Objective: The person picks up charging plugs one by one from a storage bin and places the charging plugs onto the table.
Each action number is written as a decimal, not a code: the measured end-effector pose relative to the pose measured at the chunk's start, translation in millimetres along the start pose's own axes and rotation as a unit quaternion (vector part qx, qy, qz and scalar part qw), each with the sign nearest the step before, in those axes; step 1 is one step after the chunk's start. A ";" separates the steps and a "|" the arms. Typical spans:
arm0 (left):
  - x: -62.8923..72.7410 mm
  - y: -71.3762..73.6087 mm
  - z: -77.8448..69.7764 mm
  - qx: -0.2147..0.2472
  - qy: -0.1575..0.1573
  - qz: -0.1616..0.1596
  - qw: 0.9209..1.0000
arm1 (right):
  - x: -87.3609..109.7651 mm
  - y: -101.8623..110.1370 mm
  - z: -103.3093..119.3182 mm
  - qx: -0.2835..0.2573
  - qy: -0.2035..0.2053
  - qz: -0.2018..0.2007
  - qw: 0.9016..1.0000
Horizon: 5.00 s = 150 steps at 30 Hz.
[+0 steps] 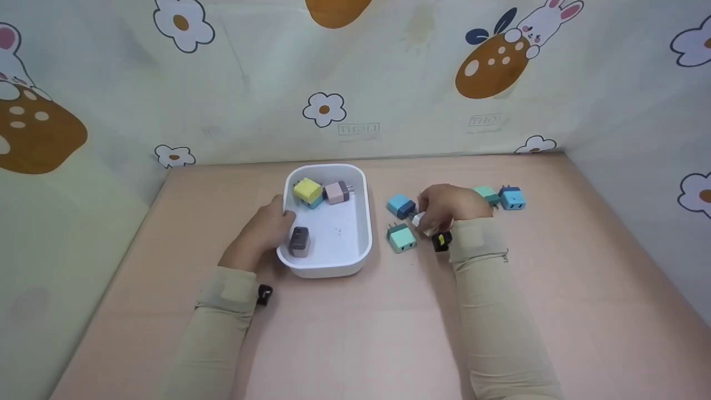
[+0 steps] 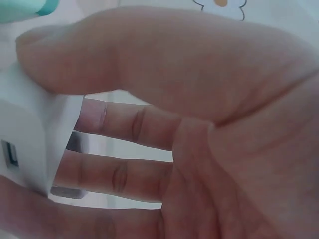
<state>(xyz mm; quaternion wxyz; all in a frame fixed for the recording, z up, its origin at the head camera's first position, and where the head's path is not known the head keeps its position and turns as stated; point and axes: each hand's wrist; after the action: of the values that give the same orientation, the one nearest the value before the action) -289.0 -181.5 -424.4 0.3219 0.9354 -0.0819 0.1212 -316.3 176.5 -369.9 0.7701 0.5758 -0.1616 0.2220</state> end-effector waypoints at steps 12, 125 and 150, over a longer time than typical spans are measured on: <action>0.5 0.4 -1.2 0.006 0.001 0.001 1.000 | -3.9 -1.1 -5.8 0.035 -0.014 0.014 0.999; 0.3 0.7 0.1 -0.008 -0.005 -0.001 1.000 | 25.7 8.1 46.4 0.029 0.067 -0.184 0.980; -0.2 0.7 -1.8 -0.004 0.005 0.000 1.000 | 27.1 0.4 61.9 0.063 0.114 -0.201 0.971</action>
<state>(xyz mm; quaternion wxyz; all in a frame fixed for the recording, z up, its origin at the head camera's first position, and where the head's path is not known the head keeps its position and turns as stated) -289.7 -180.9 -422.7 0.3264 0.9334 -0.0805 0.1252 -293.1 121.4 -338.3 0.7744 0.6149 0.0603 0.1366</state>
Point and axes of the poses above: each hand's wrist, its own x-axis away from the middle knuckle, its own y-axis out of the back of the hand, z = x × y, and after that the axes turned 10 degrees about x, right-handed
